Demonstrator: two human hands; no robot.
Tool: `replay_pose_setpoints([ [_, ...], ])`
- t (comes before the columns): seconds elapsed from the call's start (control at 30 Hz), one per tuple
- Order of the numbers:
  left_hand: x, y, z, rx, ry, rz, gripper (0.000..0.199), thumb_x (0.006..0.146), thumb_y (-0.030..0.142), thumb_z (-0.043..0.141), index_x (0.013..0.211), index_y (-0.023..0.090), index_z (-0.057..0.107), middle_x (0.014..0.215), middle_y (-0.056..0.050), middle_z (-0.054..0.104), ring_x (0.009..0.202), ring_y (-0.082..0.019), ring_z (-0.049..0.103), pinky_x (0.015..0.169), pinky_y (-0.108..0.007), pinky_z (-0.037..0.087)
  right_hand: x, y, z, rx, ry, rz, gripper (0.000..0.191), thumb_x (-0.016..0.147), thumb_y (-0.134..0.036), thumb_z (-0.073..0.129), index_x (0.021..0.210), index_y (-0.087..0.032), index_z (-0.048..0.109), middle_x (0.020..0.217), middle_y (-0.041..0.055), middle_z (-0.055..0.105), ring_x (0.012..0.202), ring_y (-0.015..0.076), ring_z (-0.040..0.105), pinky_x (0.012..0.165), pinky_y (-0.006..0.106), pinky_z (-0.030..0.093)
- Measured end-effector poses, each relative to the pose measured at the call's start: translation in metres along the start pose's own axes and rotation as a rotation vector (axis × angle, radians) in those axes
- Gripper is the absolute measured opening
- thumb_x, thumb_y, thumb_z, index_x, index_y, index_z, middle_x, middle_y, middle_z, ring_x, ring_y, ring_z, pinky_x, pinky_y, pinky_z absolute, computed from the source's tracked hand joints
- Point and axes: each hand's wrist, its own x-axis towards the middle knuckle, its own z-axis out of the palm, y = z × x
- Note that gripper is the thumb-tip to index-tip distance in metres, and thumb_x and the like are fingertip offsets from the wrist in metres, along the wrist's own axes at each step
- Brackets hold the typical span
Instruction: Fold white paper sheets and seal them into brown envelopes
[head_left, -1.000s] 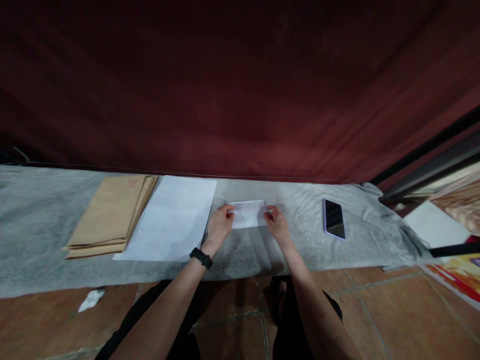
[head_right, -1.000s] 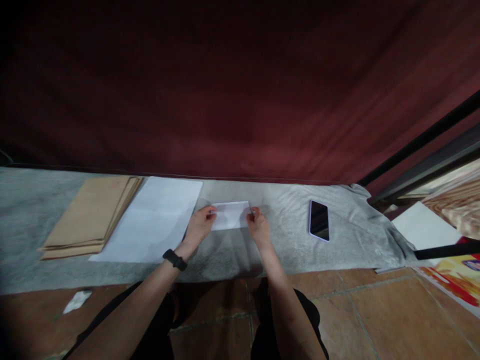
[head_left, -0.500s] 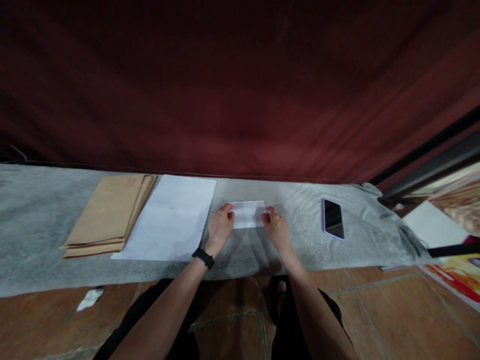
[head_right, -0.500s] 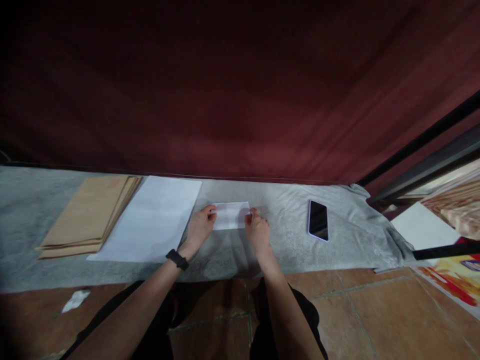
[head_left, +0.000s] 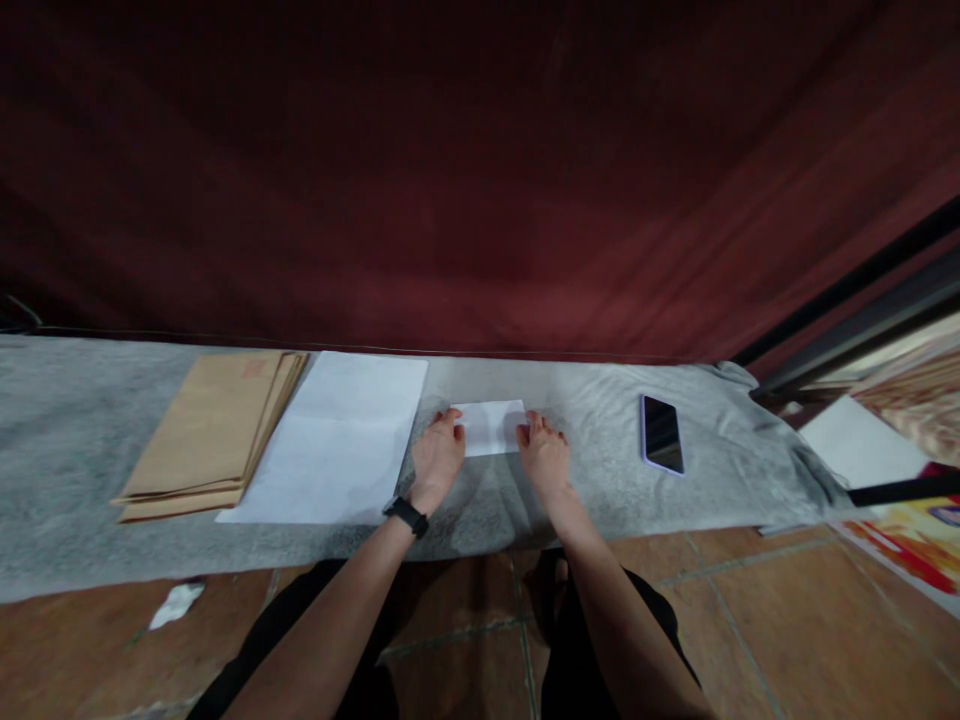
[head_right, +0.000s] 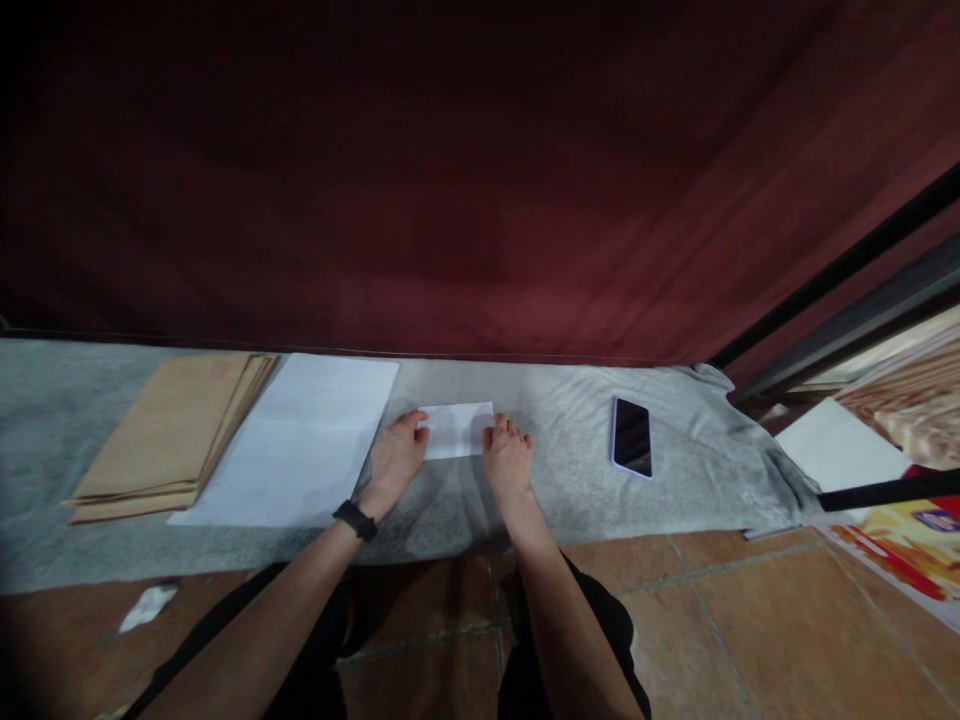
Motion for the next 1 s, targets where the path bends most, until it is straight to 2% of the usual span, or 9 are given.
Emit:
replay_pose_setpoints([
  [0.13, -0.001, -0.001, 0.002, 0.033, 0.009, 0.017, 0.032, 0.096, 0.020, 0.047, 0.124, 0.020, 0.063, 0.117, -0.011, 0.071, 0.096, -0.025, 0.071, 0.081, -0.032, 0.053, -0.001, -0.001, -0.002, -0.020, 0.029, -0.009, 0.032, 0.102, -0.027, 0.043, 0.127, -0.016, 0.058, 0.110, 0.0155, 0.069, 0.097, 0.0264, 0.065, 0.088, 0.037, 0.045],
  [0.23, -0.001, -0.002, 0.004, 0.049, 0.009, 0.022, 0.033, 0.096, 0.020, 0.046, 0.125, 0.021, 0.062, 0.116, -0.011, 0.071, 0.095, -0.025, 0.071, 0.081, -0.032, 0.053, -0.001, -0.004, -0.002, 0.006, 0.069, -0.049, 0.032, 0.101, -0.026, 0.044, 0.126, -0.015, 0.060, 0.114, 0.0166, 0.066, 0.104, 0.0286, 0.062, 0.092, 0.041, 0.044],
  [0.33, -0.001, -0.001, 0.003, 0.061, 0.003, 0.031, 0.034, 0.097, 0.021, 0.046, 0.127, 0.021, 0.062, 0.116, -0.011, 0.071, 0.095, -0.025, 0.071, 0.080, -0.032, 0.053, -0.003, -0.009, 0.004, 0.144, 0.082, -0.142, 0.036, 0.101, -0.026, 0.043, 0.131, -0.015, 0.059, 0.127, 0.0163, 0.063, 0.116, 0.0285, 0.058, 0.099, 0.042, 0.044],
  [0.47, -0.002, -0.001, 0.003, 0.087, 0.009, 0.049, 0.034, 0.098, 0.021, 0.043, 0.127, 0.021, 0.062, 0.115, -0.011, 0.070, 0.092, -0.025, 0.071, 0.077, -0.033, 0.053, -0.013, -0.023, 0.014, 0.300, 0.061, -0.306, 0.043, 0.103, -0.027, 0.037, 0.140, -0.016, 0.054, 0.146, 0.0134, 0.055, 0.133, 0.0238, 0.051, 0.110, 0.042, 0.041],
  [0.63, -0.002, -0.002, 0.005, 0.113, 0.003, 0.071, 0.036, 0.098, 0.020, 0.040, 0.127, 0.020, 0.061, 0.118, -0.012, 0.068, 0.092, -0.026, 0.071, 0.075, -0.033, 0.052, -0.030, -0.034, 0.017, 0.184, -0.035, -0.402, 0.048, 0.105, -0.033, 0.036, 0.148, -0.015, 0.047, 0.157, 0.0101, 0.043, 0.146, 0.0230, 0.037, 0.121, 0.043, 0.030],
  [0.83, -0.003, -0.001, 0.004, 0.141, -0.027, 0.081, 0.038, 0.100, 0.021, 0.035, 0.129, 0.019, 0.059, 0.120, -0.014, 0.066, 0.090, -0.027, 0.070, 0.075, -0.035, 0.052, -0.040, -0.033, 0.016, 0.094, -0.029, -0.408, 0.050, 0.106, -0.037, 0.037, 0.153, -0.019, 0.041, 0.161, 0.0076, 0.033, 0.150, 0.0250, 0.031, 0.123, 0.046, 0.024],
  [0.93, -0.003, 0.000, 0.002, 0.144, -0.033, 0.078, 0.038, 0.099, 0.020, 0.035, 0.128, 0.018, 0.060, 0.123, -0.016, 0.064, 0.094, -0.028, 0.069, 0.081, -0.037, 0.053, -0.040, -0.032, 0.018, 0.088, -0.024, -0.403, 0.050, 0.107, -0.036, 0.035, 0.154, -0.021, 0.039, 0.162, 0.0063, 0.031, 0.150, 0.0241, 0.030, 0.123, 0.046, 0.024],
  [1.0, -0.004, 0.001, 0.003, 0.150, 0.002, 0.102, 0.037, 0.098, 0.018, 0.036, 0.125, 0.016, 0.061, 0.124, -0.017, 0.063, 0.106, -0.030, 0.066, 0.092, -0.042, 0.050, -0.041, -0.032, 0.020, 0.087, -0.021, -0.397, 0.050, 0.107, -0.035, 0.033, 0.154, -0.022, 0.038, 0.162, 0.0061, 0.031, 0.150, 0.0236, 0.031, 0.123, 0.047, 0.024],
])
